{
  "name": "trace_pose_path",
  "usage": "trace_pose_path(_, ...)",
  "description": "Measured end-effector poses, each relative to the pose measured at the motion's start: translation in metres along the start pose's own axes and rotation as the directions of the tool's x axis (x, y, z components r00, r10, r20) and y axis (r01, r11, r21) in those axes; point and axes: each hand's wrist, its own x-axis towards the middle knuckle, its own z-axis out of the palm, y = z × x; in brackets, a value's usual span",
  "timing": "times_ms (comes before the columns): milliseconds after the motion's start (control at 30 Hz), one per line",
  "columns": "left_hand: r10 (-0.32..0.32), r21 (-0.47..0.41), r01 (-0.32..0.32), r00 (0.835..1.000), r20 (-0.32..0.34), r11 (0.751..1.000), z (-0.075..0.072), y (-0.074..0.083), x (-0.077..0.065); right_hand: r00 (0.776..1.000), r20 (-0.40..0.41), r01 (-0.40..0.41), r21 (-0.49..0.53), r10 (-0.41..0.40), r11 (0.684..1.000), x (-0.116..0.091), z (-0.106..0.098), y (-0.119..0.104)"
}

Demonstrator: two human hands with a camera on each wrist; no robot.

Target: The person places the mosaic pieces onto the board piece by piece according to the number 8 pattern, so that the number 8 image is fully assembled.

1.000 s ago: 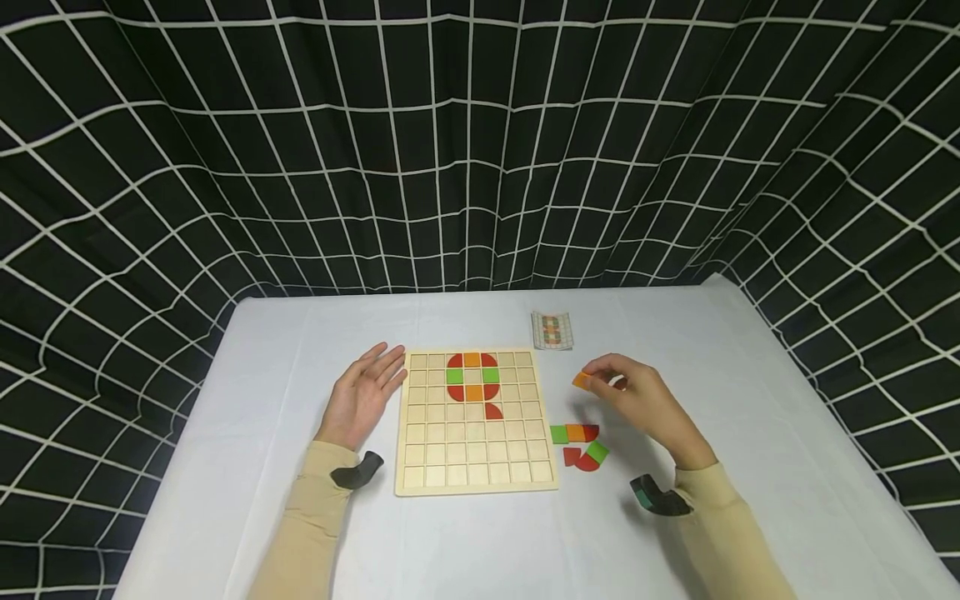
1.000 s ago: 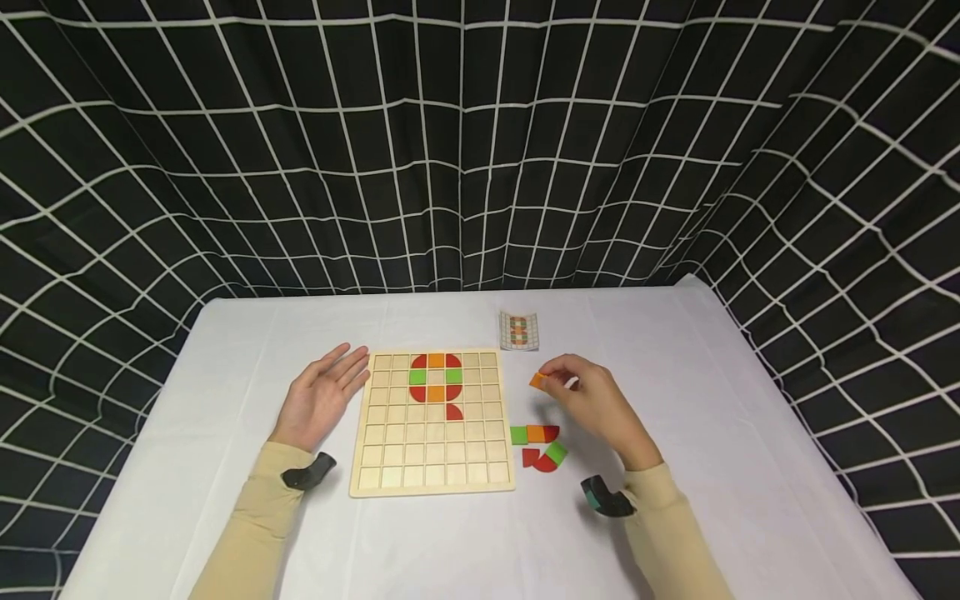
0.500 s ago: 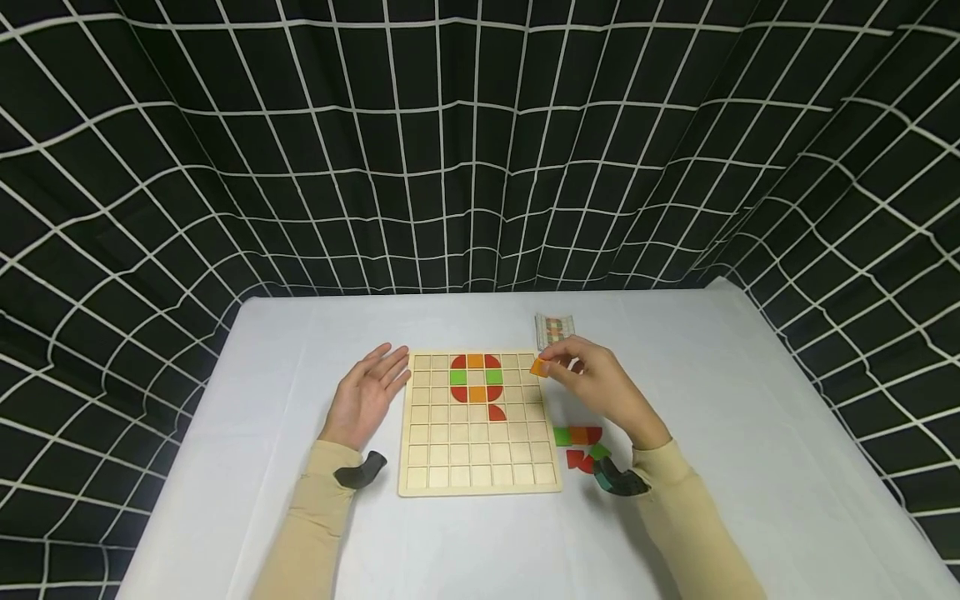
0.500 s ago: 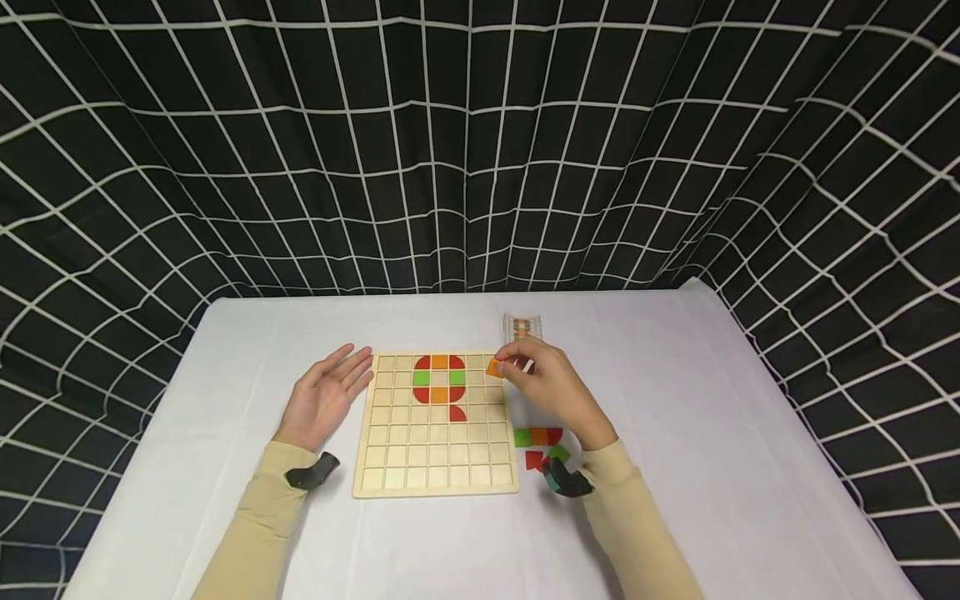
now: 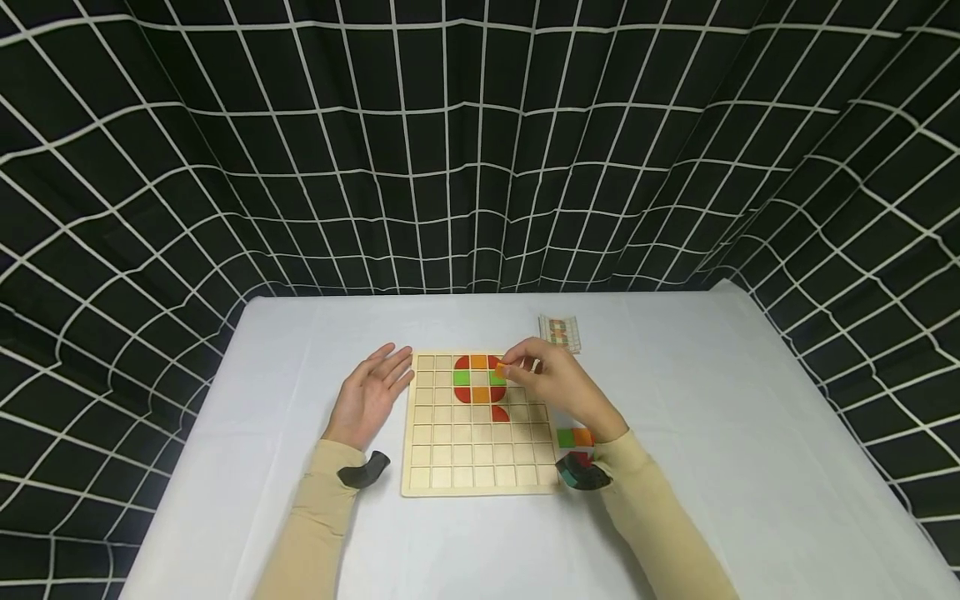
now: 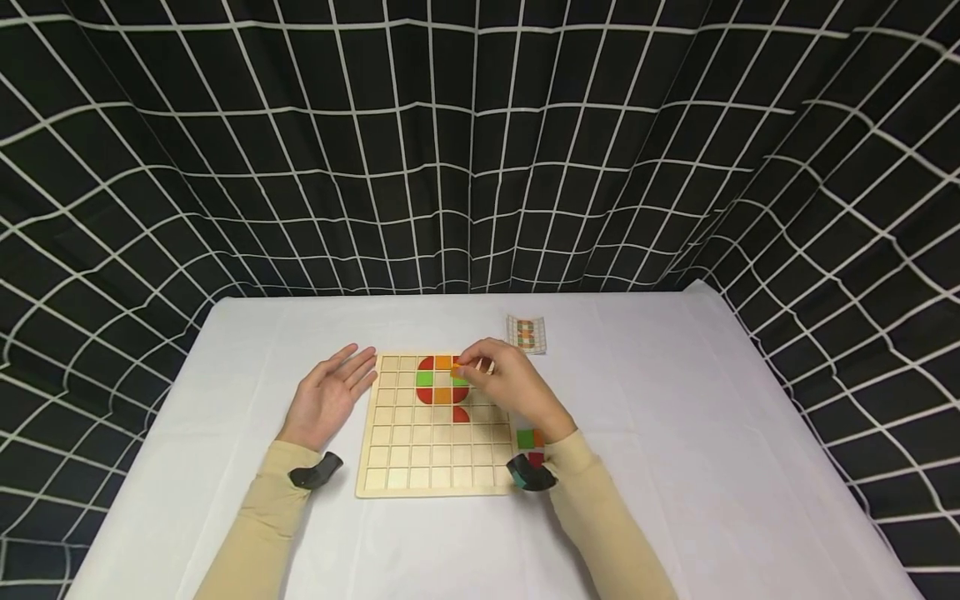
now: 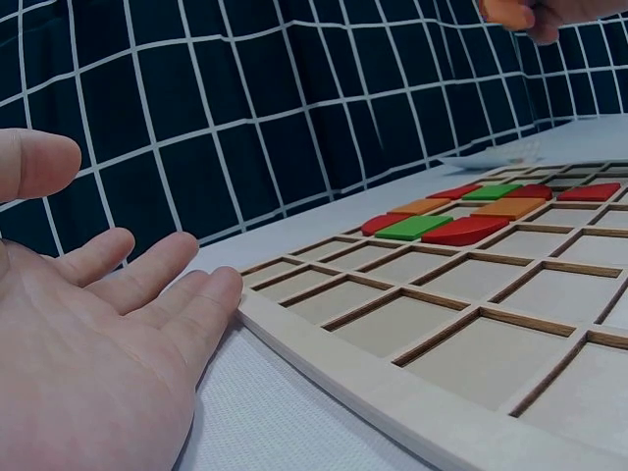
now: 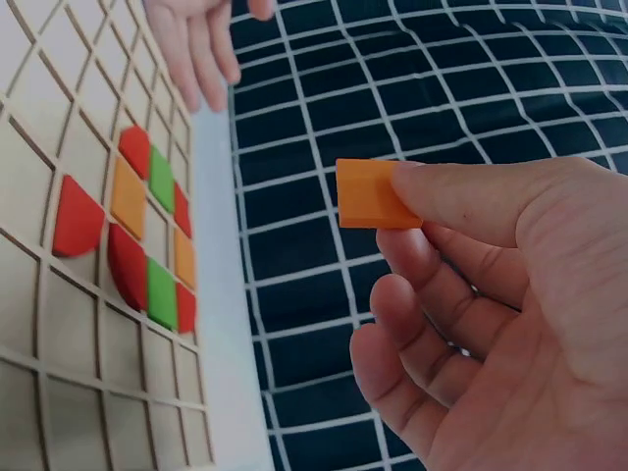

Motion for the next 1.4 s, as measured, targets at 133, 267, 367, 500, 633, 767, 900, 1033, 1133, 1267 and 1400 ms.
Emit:
trace_pose_path(133,-0.001,-0.012,0.001,1.0,-0.001,1.0,0.0,0.0,0.0,1.0,0.015,0.009,-0.001,-0.009,1.0,0.003,0.008,0.003)
trace_pose_path(267,0.002,-0.008,-0.002,1.0,0.001,1.0,0.0,0.0,0.0,1.0,0.028,0.012,-0.01,-0.011,1.0,0.004,0.015,0.006)
trace_pose_path(367,0.003,-0.004,-0.003,1.0,-0.001,1.0,0.0,0.0,-0.001,0.999,0.034,0.012,-0.02,-0.012,1.0,0.005,0.021,0.008)
trace_pose_path(500,0.003,0.004,-0.003,1.0,0.0,1.0,0.0,0.0,0.0,0.999,0.037,0.017,-0.053,-0.016,0.998,0.006,0.029,0.012)
trace_pose_path(633,0.002,0.009,-0.002,1.0,0.002,1.0,-0.001,0.0,0.0,0.999,0.037,0.029,-0.079,-0.026,0.996,0.008,0.037,0.017)
trace_pose_path(767,0.005,0.011,-0.005,1.0,0.003,1.0,0.0,0.0,0.0,0.999,0.047,0.018,-0.092,-0.014,0.996,0.008,0.043,0.019)
trace_pose_path(900,0.007,0.013,-0.007,1.0,0.004,1.0,0.0,0.0,-0.001,0.998,0.06,-0.002,-0.096,0.008,0.995,0.008,0.048,0.02)
trace_pose_path(1033,0.005,0.015,-0.005,1.0,-0.004,1.0,0.001,0.0,-0.001,0.998,0.059,-0.009,-0.096,0.015,0.995,0.007,0.052,0.023)
trace_pose_path(1133,0.002,0.019,-0.002,1.0,-0.004,1.0,0.002,0.0,-0.001,0.998,0.057,-0.011,-0.099,0.016,0.995,0.006,0.055,0.024)
trace_pose_path(1267,0.003,0.02,-0.003,1.0,0.003,1.0,0.002,0.001,-0.001,0.998,0.054,-0.01,-0.102,0.016,0.995,0.005,0.057,0.026)
trace_pose_path(1400,0.003,0.013,-0.003,1.0,0.002,1.0,0.002,0.001,-0.001,0.998,0.058,-0.001,-0.1,0.007,0.995,0.004,0.057,0.025)
